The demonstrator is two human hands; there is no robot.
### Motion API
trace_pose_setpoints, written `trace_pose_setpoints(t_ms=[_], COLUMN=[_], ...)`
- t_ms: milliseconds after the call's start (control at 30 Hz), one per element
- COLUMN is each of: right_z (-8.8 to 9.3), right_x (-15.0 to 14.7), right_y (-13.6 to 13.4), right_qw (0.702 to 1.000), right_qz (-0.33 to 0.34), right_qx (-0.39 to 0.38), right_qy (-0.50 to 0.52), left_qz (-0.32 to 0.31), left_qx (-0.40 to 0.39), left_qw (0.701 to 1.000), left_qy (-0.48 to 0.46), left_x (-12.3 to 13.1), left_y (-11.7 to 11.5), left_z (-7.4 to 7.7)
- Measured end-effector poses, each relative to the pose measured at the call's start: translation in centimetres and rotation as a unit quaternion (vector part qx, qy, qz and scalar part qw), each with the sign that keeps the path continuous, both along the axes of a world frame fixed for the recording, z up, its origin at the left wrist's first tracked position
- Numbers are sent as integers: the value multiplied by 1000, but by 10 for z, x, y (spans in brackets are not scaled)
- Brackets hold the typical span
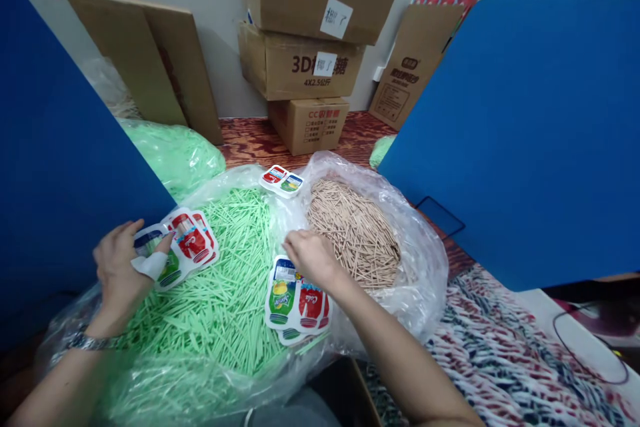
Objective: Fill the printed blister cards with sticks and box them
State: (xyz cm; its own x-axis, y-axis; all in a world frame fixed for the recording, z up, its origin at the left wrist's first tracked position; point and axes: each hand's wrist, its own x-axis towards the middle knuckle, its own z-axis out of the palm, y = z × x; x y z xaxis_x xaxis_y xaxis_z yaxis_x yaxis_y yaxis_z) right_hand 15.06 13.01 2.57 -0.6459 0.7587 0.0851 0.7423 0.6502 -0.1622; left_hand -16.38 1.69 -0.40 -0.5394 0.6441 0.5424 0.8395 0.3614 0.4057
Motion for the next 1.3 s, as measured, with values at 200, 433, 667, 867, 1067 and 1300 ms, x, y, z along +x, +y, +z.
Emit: trace_pose_setpoints(t_ms=[200, 433, 667, 867, 1067, 1300], right_z=[20, -1, -52, -58, -48, -25], right_x=[-30, 22, 58, 54, 51, 43], right_y=[-7, 2, 15, 19, 8, 2], right_qw=[974, 991, 994, 988, 998, 996], right_qz=[113, 76, 15, 12, 11, -26], right_qx=[-100, -92, -111, -120, -6, 36], right_qy=[172, 55, 5, 93, 64, 79], left_qz=[-78, -159, -467, -485, -485, -493], left_qx=[22, 73, -13, -110, -131, -107], left_qw=[997, 984, 879, 861, 859, 864], left_qy=[-18, 21, 97, 111, 100, 15], left_x=[28, 46, 123, 169, 168, 164], left_y=[0, -13, -24, -25, -22, -19], left_z=[6, 1, -27, -45, -45, -45])
